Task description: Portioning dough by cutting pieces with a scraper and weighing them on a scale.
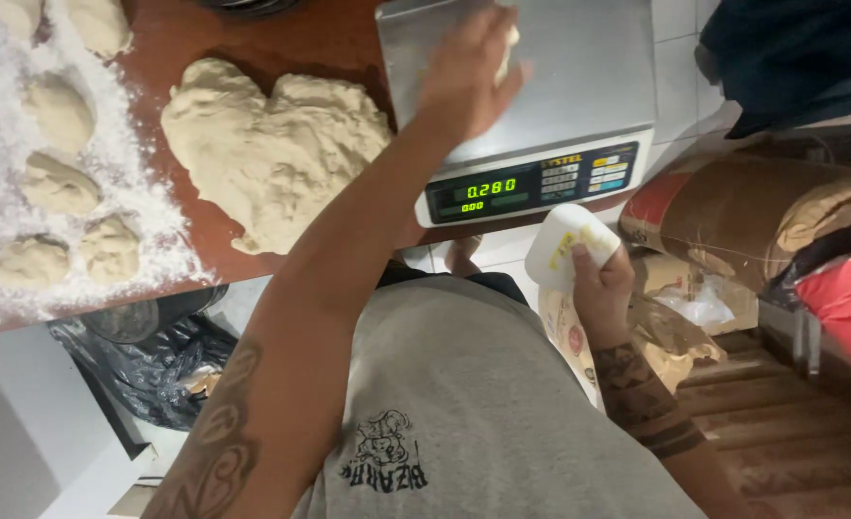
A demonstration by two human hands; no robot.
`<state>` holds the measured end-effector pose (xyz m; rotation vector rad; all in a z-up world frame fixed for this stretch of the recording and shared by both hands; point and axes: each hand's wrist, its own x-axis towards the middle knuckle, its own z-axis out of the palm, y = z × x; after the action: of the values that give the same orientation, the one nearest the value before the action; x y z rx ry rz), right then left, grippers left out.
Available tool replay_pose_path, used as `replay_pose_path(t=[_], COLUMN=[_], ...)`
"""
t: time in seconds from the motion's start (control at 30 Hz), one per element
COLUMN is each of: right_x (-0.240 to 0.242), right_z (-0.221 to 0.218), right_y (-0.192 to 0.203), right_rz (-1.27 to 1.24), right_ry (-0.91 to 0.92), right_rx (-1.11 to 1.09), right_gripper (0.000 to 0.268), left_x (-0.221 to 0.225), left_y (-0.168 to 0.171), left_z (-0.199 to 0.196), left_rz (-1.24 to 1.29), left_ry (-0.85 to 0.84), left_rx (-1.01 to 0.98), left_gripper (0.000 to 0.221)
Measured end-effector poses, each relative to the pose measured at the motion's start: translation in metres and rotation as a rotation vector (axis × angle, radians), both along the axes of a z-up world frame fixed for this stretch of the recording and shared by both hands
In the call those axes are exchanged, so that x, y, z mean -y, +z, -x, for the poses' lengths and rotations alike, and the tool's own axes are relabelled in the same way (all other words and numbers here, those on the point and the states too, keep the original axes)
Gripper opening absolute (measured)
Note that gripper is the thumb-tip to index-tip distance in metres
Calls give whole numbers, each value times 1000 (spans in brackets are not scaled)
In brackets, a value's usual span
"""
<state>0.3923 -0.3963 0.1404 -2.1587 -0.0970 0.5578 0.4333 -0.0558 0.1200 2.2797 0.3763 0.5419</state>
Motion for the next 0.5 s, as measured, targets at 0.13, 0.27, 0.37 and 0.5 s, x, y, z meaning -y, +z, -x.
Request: replay_pose_path(t=[0.13,0.27,0.37,0.5], right_x=[11,23,27,18], right_z=[-20,-29,-32,-28], right_y=[3,-6,-14,-1], right_rz=[9,7,-53,8], right_ry=[-104,-113,-96,-119], right_rx=[-15,5,5,-43], right_gripper=[38,35,40,39], left_x=[20,15,-19,-15], left_y=[-51,-7,-76,-46], left_z=[-10,-33,-50,-25], left_rz=[-481,-393,-462,-528], left_ry=[-96,28,129,50], left_rx=[-162,-282,-96,-63], left_gripper=[53,17,18,21])
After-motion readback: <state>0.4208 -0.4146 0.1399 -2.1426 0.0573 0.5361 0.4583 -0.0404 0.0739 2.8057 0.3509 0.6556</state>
